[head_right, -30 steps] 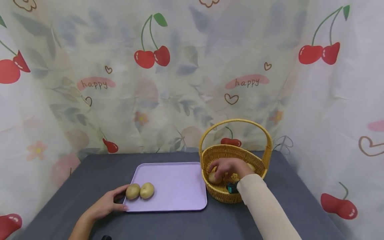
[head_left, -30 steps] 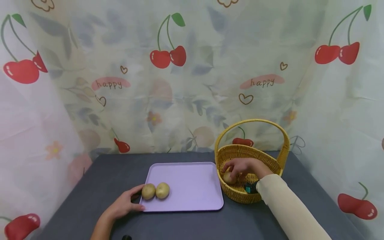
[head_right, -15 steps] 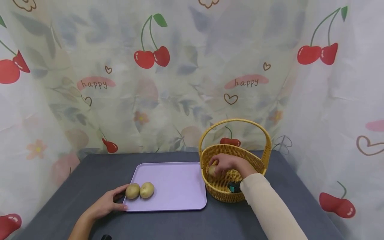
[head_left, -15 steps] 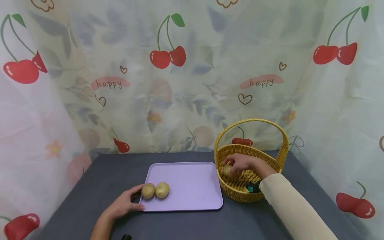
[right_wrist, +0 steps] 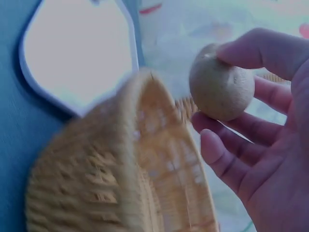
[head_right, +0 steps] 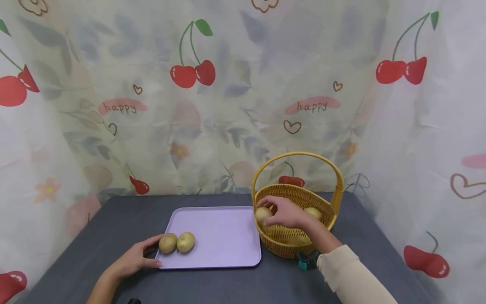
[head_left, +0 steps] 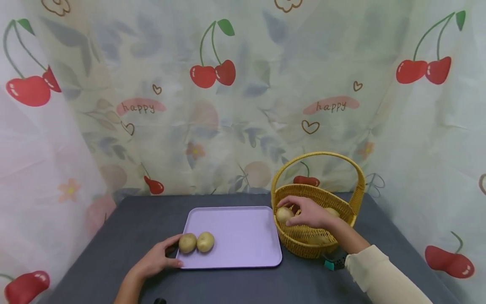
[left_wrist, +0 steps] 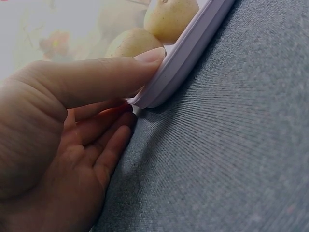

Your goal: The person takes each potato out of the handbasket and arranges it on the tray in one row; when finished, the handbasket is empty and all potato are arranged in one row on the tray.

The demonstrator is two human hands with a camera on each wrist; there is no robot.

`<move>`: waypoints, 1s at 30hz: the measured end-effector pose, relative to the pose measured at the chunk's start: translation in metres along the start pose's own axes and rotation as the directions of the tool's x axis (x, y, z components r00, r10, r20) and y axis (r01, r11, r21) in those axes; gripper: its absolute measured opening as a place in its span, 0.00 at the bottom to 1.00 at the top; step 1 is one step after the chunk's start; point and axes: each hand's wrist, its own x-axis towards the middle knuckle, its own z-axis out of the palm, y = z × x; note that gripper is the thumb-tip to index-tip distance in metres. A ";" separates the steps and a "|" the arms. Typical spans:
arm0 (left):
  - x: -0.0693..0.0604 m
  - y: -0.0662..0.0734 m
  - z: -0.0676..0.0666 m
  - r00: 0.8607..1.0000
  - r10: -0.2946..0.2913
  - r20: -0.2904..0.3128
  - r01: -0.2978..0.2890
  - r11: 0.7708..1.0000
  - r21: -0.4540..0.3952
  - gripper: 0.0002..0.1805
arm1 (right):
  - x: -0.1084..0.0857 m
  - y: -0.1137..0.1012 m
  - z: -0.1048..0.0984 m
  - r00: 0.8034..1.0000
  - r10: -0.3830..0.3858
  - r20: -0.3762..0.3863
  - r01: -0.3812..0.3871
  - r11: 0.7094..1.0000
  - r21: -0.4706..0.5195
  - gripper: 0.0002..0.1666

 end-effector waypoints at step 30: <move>-0.001 0.004 0.000 1.000 -0.023 -0.001 0.023 1.000 0.004 0.44 | 0.080 -0.039 0.148 0.971 0.132 -0.200 -0.125 0.991 0.043 0.27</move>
